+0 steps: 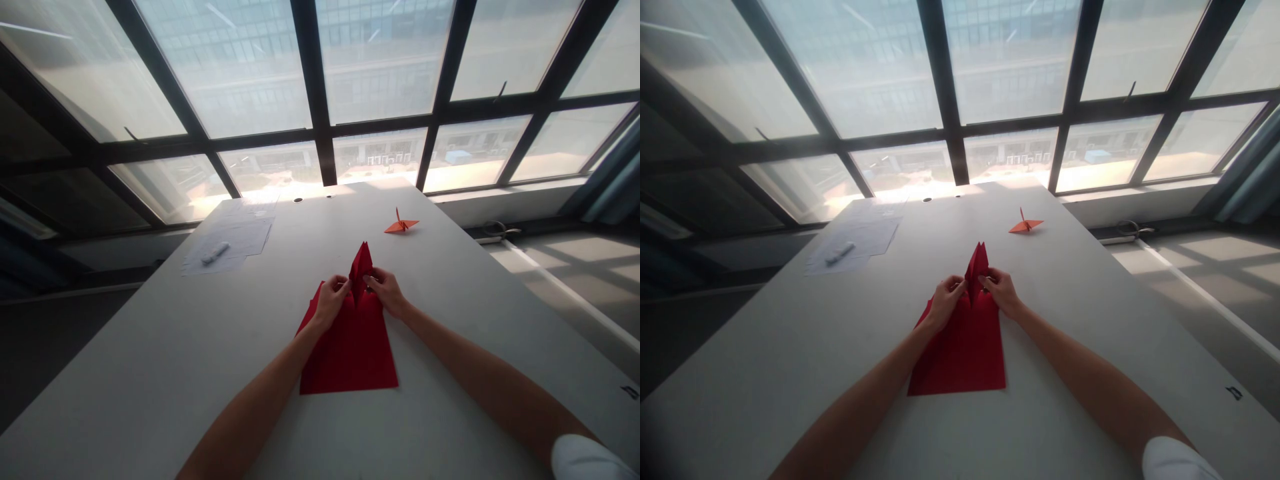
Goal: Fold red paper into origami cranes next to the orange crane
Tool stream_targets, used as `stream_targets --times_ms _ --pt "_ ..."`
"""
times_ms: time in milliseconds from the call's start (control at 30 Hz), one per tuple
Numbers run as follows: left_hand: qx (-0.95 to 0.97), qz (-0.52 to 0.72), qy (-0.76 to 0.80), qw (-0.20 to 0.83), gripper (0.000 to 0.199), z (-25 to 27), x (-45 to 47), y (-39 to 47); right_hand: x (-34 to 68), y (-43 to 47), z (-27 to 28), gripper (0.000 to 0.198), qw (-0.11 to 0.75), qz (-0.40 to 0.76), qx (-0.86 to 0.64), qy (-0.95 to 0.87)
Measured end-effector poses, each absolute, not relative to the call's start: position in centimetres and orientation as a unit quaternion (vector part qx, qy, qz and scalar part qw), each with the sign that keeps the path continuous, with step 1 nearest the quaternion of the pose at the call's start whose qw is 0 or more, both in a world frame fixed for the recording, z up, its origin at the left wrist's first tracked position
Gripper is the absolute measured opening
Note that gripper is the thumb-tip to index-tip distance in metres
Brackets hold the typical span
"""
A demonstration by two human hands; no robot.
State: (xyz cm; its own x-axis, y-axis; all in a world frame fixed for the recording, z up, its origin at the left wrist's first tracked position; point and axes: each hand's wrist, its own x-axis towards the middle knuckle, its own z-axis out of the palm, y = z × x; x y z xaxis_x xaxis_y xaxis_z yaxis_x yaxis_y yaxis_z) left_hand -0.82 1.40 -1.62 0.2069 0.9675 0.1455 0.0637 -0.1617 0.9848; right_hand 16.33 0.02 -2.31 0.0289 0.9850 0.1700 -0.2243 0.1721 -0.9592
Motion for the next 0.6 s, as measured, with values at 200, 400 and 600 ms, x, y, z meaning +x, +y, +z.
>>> stream_targets --times_ms 200,400,600 --pt "0.599 0.496 0.4 0.484 0.028 -1.59 -0.68 1.15 16.44 0.07 -2.39 0.03 0.598 0.512 -0.395 -0.474" --pt "0.597 0.49 0.373 0.514 0.031 -1.06 -0.55 0.8 16.27 -0.16 -2.04 0.029 0.598 0.517 -0.373 -0.487" --pt "0.622 0.512 0.378 0.456 0.026 -1.19 -0.31 0.83 15.89 0.19 -2.83 0.025 0.598 0.48 -0.374 -0.52"
